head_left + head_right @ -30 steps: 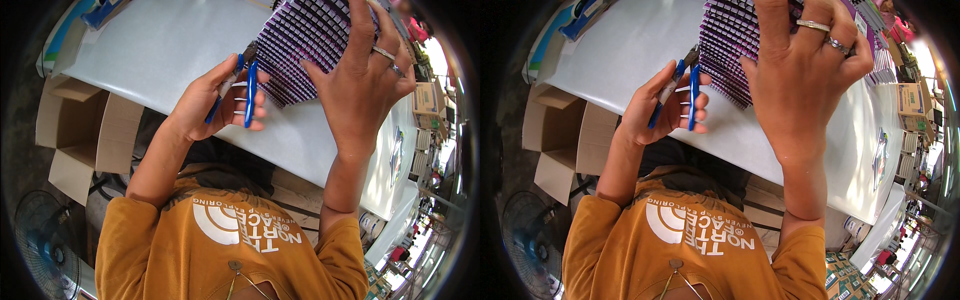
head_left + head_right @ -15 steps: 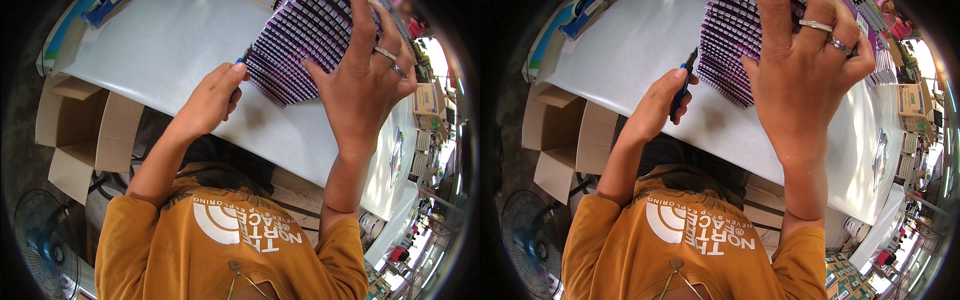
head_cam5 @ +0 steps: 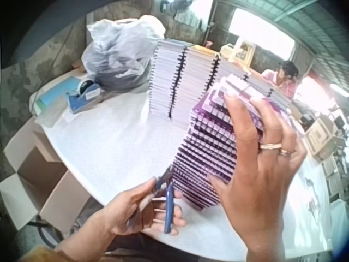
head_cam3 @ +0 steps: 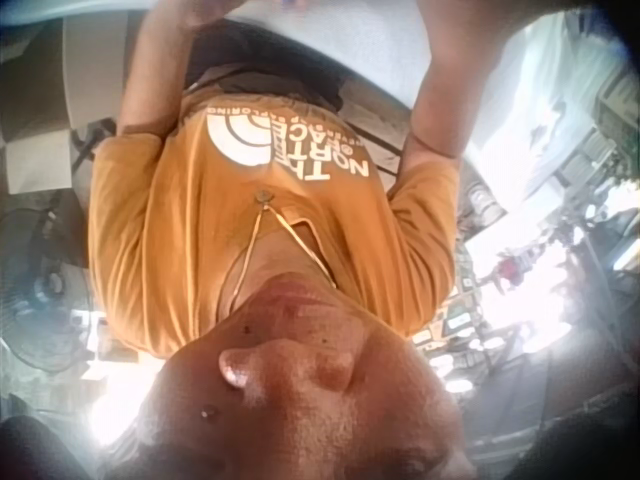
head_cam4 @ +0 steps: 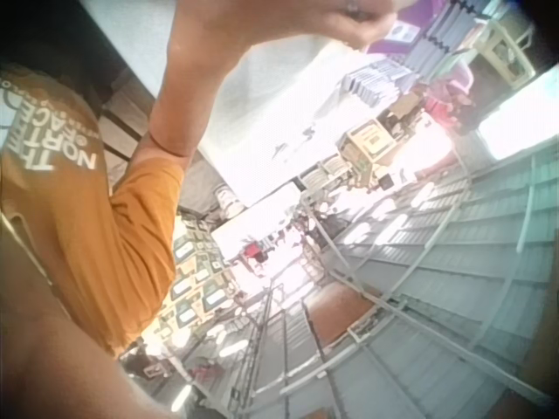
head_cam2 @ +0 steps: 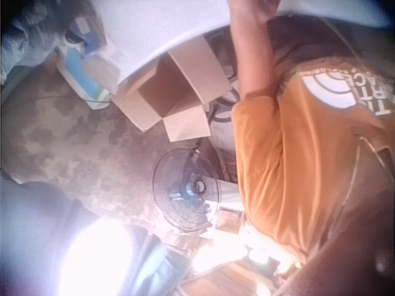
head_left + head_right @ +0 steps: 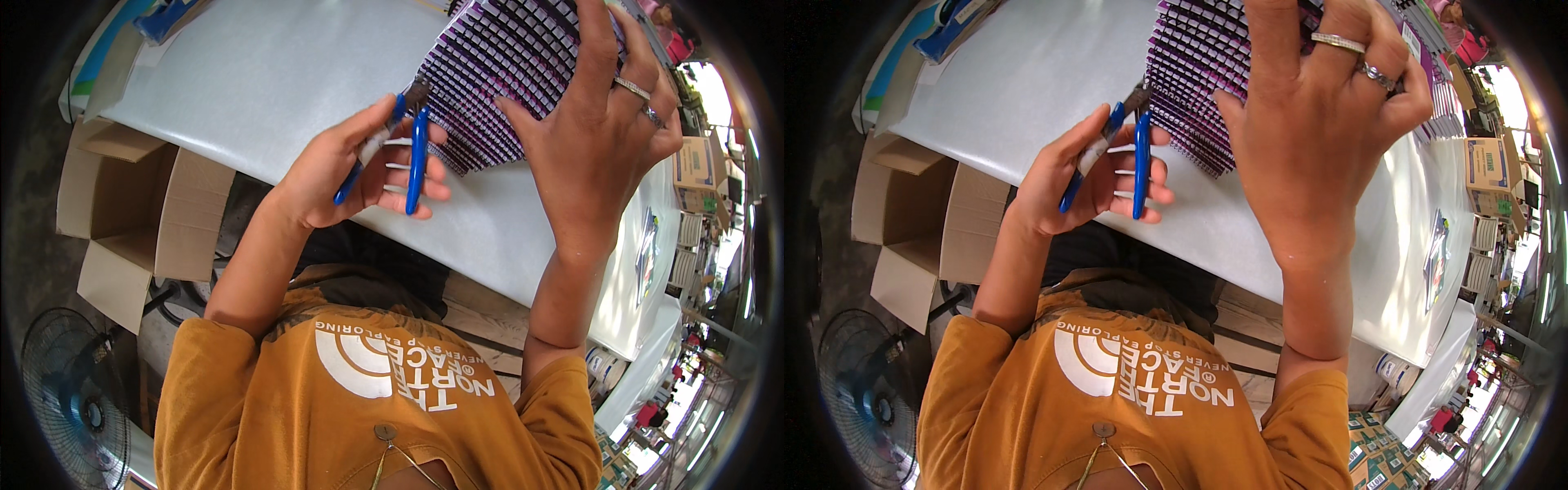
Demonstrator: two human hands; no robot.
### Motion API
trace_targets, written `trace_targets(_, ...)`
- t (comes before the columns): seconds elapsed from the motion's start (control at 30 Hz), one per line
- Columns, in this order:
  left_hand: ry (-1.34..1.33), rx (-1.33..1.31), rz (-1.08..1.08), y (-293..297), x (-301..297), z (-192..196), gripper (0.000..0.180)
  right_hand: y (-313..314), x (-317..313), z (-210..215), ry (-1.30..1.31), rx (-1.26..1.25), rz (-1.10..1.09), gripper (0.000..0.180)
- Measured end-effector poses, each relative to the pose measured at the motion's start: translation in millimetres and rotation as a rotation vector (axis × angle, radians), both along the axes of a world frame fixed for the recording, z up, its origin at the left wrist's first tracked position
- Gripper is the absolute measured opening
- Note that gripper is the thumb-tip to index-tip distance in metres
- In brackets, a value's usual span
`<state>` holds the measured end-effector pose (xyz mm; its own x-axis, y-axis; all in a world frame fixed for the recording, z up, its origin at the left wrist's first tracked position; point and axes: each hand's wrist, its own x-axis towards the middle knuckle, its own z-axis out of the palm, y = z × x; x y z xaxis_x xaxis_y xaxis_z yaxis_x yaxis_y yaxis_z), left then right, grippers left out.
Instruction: The person trims the excess spiral wire from the edges of notebooks using a pair of pliers and then stacks the notebooks together.
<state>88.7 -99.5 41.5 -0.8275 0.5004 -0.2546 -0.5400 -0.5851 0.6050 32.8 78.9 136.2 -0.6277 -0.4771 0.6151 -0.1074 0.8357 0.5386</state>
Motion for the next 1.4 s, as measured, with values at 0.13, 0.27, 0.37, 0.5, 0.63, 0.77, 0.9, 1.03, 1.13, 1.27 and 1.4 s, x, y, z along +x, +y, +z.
trace_targets(0.13,0.036,-0.185,0.022,-5.7,-5.6,-1.2,0.057,2.9,-2.9,-2.9,0.03,0.039,-0.046,0.109)
trace_targets(0.27,0.491,-1.438,0.244,14.4,-2.9,-8.5,0.054,6.5,-16.3,-10.7,0.092,-0.065,0.152,0.111)
trace_targets(0.37,0.094,-0.379,0.111,5.5,-2.9,-9.8,0.056,3.8,-7.3,-7.2,0.057,-0.022,0.045,0.112)
trace_targets(0.5,-0.041,0.103,-0.007,-4.3,-8.7,-12.9,0.055,7.9,-18.2,-12.7,0.116,-0.072,0.148,0.112)
trace_targets(0.63,0.459,-1.402,0.258,15.6,-2.0,-10.2,0.054,8.1,-14.7,-11.3,0.113,-0.039,0.102,0.112)
trace_targets(0.77,0.093,-0.425,0.127,9.2,-2.8,-18.1,0.058,10.9,-28.5,-18.9,0.192,-0.115,0.234,0.112)
trace_targets(0.9,-0.042,0.024,0.017,-0.3,-10.3,-27.0,0.059,9.7,-25.3,-15.2,0.174,-0.093,0.21,0.112)
trace_targets(1.03,0.413,-1.38,0.188,14.3,-4.9,-17.6,0.056,5.2,-7.7,-6.7,0.119,0.037,-0.01,0.111)
trace_targets(1.13,0.251,-0.941,0.118,12.4,-5.4,-22.5,0.058,3.8,-8.1,-7.2,0.103,-0.047,0.086,0.112)
trace_targets(1.27,-0.072,-0.162,0.099,8.9,-3.7,-18.6,0.059,12.2,-34.0,-21.8,0.234,-0.149,0.301,0.112)
trace_targets(1.4,0.154,-0.729,0.097,4.8,-3.3,-26.2,0.054,13.4,-22.1,-15.1,0.208,-0.011,0.121,0.111)
